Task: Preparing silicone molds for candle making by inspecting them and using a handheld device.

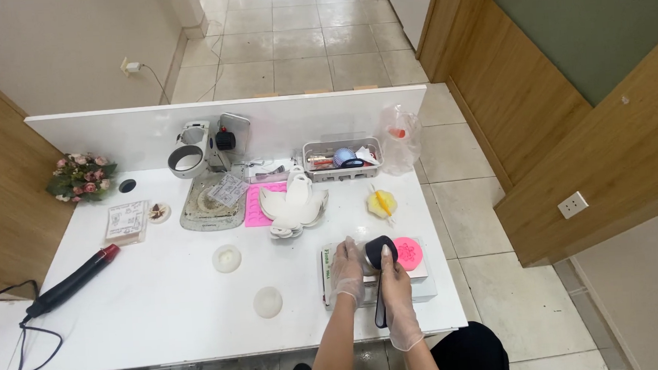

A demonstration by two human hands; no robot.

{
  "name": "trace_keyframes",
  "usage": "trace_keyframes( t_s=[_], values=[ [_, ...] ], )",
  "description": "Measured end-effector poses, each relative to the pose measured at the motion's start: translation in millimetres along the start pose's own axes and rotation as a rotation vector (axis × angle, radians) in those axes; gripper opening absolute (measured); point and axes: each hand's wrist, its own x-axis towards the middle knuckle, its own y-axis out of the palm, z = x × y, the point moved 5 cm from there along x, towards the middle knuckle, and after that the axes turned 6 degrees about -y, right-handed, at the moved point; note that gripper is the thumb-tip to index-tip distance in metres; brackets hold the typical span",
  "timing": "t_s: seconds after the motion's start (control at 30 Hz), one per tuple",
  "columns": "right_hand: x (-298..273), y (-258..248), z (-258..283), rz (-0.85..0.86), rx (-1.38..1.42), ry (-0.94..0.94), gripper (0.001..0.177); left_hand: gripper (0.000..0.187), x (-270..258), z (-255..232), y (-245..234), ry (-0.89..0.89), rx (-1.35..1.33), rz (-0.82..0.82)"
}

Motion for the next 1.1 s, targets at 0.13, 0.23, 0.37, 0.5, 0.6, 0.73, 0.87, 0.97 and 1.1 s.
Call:
trace_keyframes(
  t_s=[0.13,0.23,0.37,0.5,0.6,0.73,0.87,0.97,1.1],
  values=[
    [-2.4,0.5,0.7,0.003,0.012,0.016,0.078,0.068,4.0,3.3,1.4,-0.001,-0.023,-0.012],
    [1.0,-0.2,-4.3,-0.014,-0.004,0.007,0.079,0.068,2.3,2.8,0.8,0.019,-0.031,-0.009],
    [-1.8,-0.8,-2.7,-0.007,-0.018,0.033,0.08,0.068,9.2,8.1,3.6,0.014,-0.018,-0.022],
    [-0.6,-1.3,-3.8,-0.015,-0.053,0.016,0.083,0.068,10.9,8.4,4.4,0.018,-0.021,-0.017],
    [-1.4,-0.5,-4.6,-0.011,-0.035,0.013,0.083,0.067,11.8,8.9,4.4,0.02,-0.014,-0.018],
    [0.2,-1.0,-5.4,-0.013,-0.023,0.014,0.083,0.067,11.2,6.7,4.8,0.017,-0.027,-0.021],
    [-4.5,-1.5,1.6,-0.026,-0.034,0.013,0.083,0.066,9.3,4.5,3.3,-0.017,-0.001,-0.017],
    [-8.8,-1.4,4.6,-0.012,-0.037,0.064,0.079,0.067,10.3,6.6,5.2,-0.035,-0.028,0.005],
    [2.0,1.7,-6.0,0.002,-0.02,0.018,0.077,0.067,19.2,10.8,7.3,-0.003,-0.023,-0.019]
  ],
)
